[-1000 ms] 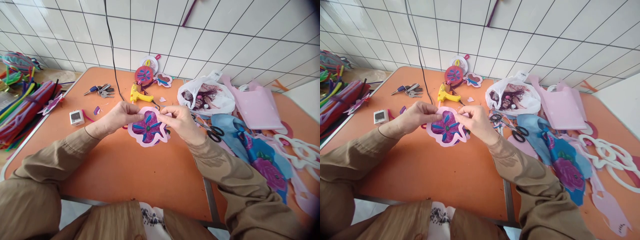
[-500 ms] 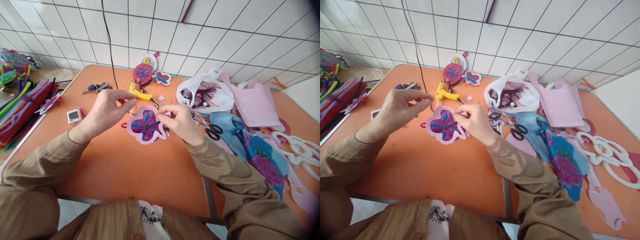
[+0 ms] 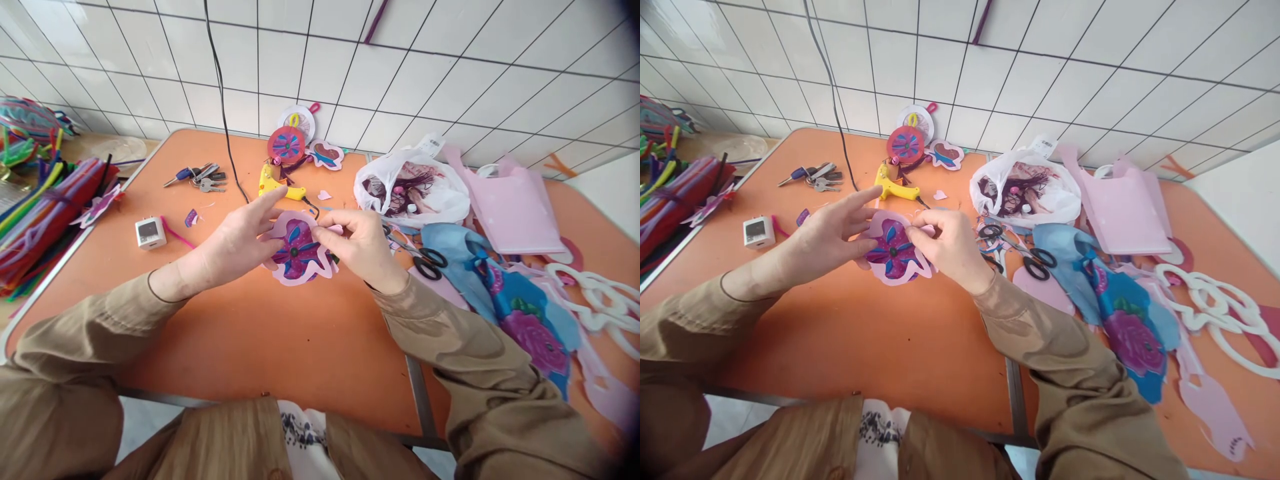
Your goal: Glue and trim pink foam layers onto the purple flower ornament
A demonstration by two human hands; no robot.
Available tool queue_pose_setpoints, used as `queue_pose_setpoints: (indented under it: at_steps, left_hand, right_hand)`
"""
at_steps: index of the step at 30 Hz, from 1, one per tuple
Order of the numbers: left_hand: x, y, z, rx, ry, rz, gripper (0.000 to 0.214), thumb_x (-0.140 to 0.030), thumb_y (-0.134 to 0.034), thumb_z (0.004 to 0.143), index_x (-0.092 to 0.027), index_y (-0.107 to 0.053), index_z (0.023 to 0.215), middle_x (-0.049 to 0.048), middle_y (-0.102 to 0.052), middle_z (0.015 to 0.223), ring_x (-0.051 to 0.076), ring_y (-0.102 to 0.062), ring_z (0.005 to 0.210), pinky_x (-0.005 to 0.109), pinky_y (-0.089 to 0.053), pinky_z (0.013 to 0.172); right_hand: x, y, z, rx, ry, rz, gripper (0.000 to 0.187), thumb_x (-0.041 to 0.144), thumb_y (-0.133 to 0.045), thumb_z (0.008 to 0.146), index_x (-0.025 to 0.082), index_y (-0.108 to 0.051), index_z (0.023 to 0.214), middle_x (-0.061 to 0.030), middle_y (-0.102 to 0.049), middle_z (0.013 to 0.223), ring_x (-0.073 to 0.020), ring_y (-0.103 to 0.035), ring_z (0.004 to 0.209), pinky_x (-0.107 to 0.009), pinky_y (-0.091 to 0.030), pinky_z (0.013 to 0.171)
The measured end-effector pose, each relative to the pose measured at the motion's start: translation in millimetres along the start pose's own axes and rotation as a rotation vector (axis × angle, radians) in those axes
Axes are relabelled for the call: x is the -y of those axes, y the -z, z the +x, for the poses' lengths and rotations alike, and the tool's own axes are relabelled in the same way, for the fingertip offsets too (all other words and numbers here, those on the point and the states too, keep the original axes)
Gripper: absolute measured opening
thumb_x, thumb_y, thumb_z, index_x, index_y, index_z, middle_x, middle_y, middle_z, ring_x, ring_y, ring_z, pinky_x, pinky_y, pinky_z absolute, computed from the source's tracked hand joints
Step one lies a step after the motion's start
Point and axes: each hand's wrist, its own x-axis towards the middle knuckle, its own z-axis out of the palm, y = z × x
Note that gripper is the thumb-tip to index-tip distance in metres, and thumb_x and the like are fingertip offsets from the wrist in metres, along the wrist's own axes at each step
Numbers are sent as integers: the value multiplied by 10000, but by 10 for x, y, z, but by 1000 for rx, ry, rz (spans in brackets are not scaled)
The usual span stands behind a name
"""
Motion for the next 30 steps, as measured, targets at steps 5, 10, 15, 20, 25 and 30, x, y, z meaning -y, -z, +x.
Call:
queue_pose_setpoints:
  at_steps: [5, 10, 15, 20, 25, 30]
  left_hand:
    - [-78, 153, 37, -72, 14, 92, 714, -227, -755, 710, -170, -518, 1381, 171, -654, 1248, 300, -675, 1062, 230, -583, 529]
    - [-229, 342, 1, -245, -125, 63, 423, -281, -711, 785, -180, -665, 1193, 136, -716, 1126, 313, -707, 988, 182, -454, 366]
    - [-284, 413, -15, -284, -157, 177, 343, -385, -735, 779, -182, -723, 1055, 114, -736, 1095, 277, -692, 1010, 427, -591, 820]
    - [-187, 305, 30, -44, -177, 223, 506, -463, -808, 678, -186, -727, 1095, 98, -747, 1054, 285, -679, 1033, 395, -551, 889]
    - [-180, 132, -5, -89, -136, 139, 190, -315, -775, 690, -132, -728, 712, 20, -679, 638, 143, -628, 610, 221, -482, 514]
    - [-209, 79, -44, -139, -155, 108, 266, -285, -736, 711, -133, -617, 529, -28, -515, 459, 59, -425, 434, 184, -308, 385]
  right_hand:
    - [-20, 14, 11, -38, -51, 86, 221, 253, -610, 754, 168, -560, 557, 46, -402, 484, -77, -346, 479, -255, -262, 473]
    - [-73, 37, 35, -78, -131, 220, 205, 288, -618, 770, 174, -590, 602, 44, -456, 469, -92, -433, 454, -250, -312, 461]
    - [-92, 32, 39, -120, -80, 210, 212, 263, -616, 780, 182, -583, 588, 43, -500, 479, -87, -428, 457, -259, -340, 488]
    - [-65, 32, -1, -179, 52, 170, 228, 298, -623, 799, 197, -573, 601, 41, -494, 512, -87, -395, 475, -272, -326, 494]
    - [-10, 39, -45, -182, 148, 146, 212, 293, -605, 811, 213, -567, 618, 30, -483, 527, -106, -402, 486, -286, -328, 480]
    - [-22, 31, -43, -158, 251, 162, 232, 279, -624, 826, 231, -552, 611, 24, -489, 535, -110, -404, 476, -291, -330, 476]
